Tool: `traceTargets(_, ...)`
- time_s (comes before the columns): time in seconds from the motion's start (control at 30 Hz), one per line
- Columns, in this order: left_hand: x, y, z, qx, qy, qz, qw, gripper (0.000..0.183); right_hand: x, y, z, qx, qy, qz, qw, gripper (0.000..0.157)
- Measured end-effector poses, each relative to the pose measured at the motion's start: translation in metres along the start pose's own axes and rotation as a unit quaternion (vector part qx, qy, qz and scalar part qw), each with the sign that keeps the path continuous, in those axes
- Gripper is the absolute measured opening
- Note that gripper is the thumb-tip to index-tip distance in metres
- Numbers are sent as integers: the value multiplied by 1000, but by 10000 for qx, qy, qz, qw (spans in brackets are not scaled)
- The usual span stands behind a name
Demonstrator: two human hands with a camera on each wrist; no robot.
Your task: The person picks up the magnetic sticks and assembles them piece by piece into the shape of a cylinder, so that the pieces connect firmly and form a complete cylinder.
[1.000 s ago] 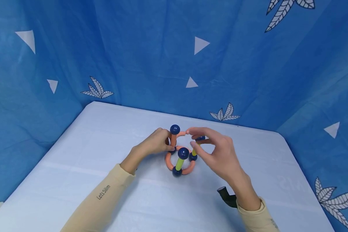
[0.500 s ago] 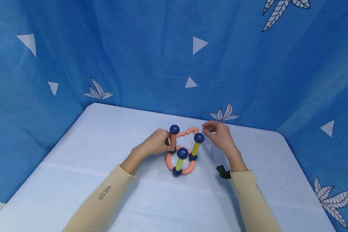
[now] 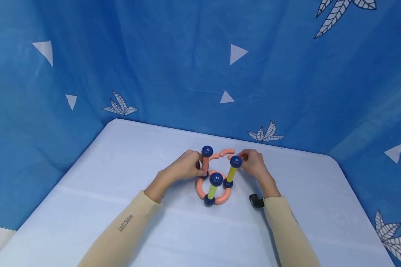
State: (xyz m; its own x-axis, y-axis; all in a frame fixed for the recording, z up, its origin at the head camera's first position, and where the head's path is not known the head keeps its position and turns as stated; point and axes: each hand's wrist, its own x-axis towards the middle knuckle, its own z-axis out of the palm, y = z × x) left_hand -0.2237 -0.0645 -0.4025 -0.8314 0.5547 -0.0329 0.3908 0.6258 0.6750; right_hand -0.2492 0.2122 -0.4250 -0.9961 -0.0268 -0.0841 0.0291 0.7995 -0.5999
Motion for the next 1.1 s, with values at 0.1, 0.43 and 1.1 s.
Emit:
traceTargets(0.1,1,0,-1,-26,-32,-69,10000,10,-2,-5,-5,53,-71,54,9999,27)
traceTargets(0.43,1,3,-2,54,-90,-291,9995,13,-25,-40,-44,1924,-504,-417,9791,32)
traceTargets(1.1,2,1,1,195,-115,-6,9997,10,-42,-66,-36,2630,-778,-894,9575,28)
